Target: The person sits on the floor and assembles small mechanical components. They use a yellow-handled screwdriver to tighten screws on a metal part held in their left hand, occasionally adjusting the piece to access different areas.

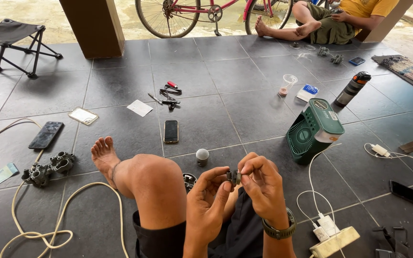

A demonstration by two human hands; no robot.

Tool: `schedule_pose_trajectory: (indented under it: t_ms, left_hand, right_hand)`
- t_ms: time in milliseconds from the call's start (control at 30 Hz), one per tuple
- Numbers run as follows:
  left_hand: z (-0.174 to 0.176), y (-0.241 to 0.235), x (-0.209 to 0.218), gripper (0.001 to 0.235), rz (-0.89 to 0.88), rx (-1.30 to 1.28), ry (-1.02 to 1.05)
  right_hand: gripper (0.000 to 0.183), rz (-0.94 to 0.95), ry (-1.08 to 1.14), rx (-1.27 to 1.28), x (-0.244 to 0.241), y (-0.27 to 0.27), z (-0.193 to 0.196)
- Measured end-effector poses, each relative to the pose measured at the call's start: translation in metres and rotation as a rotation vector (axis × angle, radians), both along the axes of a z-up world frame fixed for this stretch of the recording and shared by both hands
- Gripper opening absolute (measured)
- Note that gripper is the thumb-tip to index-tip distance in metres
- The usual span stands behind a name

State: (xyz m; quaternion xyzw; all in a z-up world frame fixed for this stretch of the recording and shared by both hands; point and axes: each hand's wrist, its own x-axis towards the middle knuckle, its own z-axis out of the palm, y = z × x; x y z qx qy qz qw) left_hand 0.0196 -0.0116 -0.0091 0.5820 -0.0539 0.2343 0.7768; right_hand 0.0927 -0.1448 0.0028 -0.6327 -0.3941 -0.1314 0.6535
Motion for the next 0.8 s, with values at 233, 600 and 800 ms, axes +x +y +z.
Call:
schedule_pose_trajectory:
  t_ms: [233, 600, 800]
  left_hand:
    - [0.0002, 0.0011, -0.0007, 0.028, 0.008, 0.014, 0.022]
    - [0.0008, 0.0006, -0.0002, 0.029, -0.015, 0.01, 0.011]
    - [0.002, 0.0024, 0.0011, 0.029, -0.007, 0.022, 0.029]
  right_hand:
    - [0.001, -0.032, 0.014, -0.005, 0.002, 0.0005, -0.0021]
    - [0.006, 0.028, -0.027, -0.011, 0.0027, 0.0024, 0.004]
    - [0.002, 0.013, -0.011, 0.017, 0.0016, 0.0009, 0.0025]
